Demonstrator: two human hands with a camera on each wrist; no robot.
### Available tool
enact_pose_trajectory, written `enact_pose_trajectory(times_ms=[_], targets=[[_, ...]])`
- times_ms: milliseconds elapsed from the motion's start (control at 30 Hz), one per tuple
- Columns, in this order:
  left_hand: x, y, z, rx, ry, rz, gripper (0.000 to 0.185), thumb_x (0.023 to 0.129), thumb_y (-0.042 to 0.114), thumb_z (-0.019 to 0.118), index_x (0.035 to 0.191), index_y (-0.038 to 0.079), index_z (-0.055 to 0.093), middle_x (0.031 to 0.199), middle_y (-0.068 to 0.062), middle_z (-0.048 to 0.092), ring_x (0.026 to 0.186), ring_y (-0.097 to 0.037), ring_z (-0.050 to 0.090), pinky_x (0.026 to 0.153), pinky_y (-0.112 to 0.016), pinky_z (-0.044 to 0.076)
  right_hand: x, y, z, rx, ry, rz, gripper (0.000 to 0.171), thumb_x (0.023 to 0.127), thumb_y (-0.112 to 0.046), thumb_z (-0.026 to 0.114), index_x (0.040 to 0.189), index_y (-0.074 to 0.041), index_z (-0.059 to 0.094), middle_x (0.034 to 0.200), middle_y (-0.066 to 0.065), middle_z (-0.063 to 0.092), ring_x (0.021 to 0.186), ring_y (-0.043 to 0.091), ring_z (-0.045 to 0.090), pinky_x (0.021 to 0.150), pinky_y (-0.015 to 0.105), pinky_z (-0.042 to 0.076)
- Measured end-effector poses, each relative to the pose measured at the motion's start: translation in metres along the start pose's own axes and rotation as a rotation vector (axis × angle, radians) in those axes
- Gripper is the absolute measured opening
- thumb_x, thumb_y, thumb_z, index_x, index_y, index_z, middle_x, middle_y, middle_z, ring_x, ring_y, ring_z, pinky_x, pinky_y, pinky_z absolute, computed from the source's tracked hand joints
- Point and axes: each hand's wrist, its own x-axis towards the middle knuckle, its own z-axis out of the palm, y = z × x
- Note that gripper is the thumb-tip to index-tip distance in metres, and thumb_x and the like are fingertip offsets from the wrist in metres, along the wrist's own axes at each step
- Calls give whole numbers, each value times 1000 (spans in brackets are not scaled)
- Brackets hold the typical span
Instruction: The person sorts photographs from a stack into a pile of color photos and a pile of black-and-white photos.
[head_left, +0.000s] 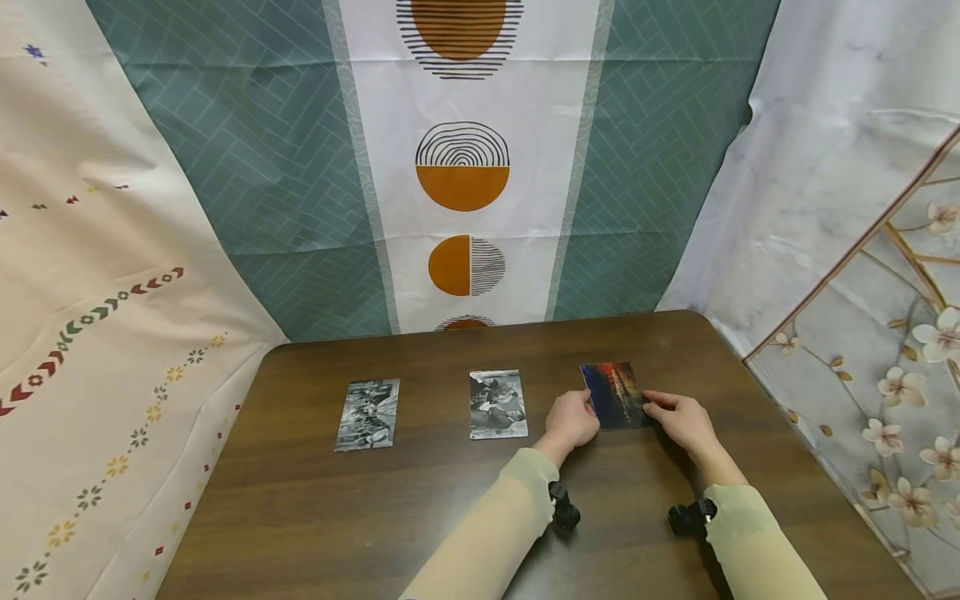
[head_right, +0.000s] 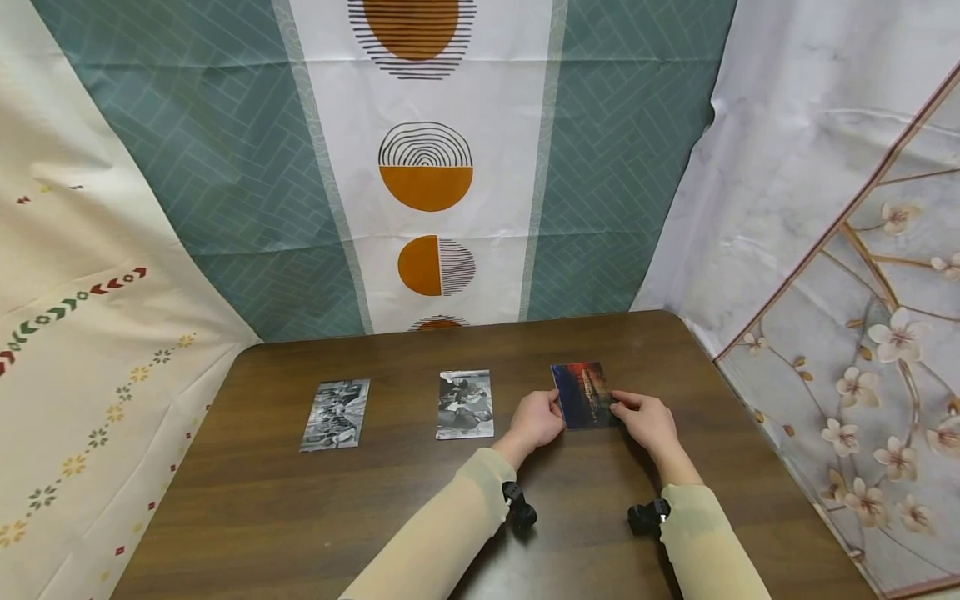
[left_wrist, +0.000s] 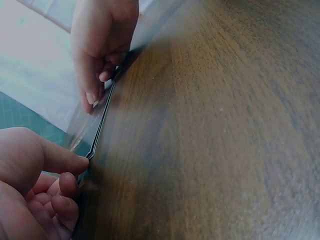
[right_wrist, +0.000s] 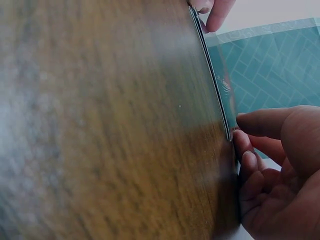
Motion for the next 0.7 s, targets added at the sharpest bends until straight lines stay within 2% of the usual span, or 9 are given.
enact_pose_trajectory(times_ms=[133,367,700], targets=[[2,-2,1,-21,-6,-10,50,97,11,62,146,18,69,138,3,71,78,-15,56,56,-29,34,0,0,0,8,-6,-3,48,108,-27,63,148,0,62,151,33,52,142,57,42,113,68,34],[2,-1,1,-27,-8,-16,49,98,12,61,145,18,69,138,4,71,76,-16,57,56,-29,34,-1,-1,-1,29,-23,-6,49,108,-28,62,149,1,60,153,33,50,143,57,40,113,68,34],[1,0,0,4,-15,-5,50,97,12,61,146,18,69,138,3,71,90,-16,64,60,-27,37,-2,-1,-1,57,-33,2,50,108,-27,62,149,2,60,154,33,49,145,56,38,115,68,32]])
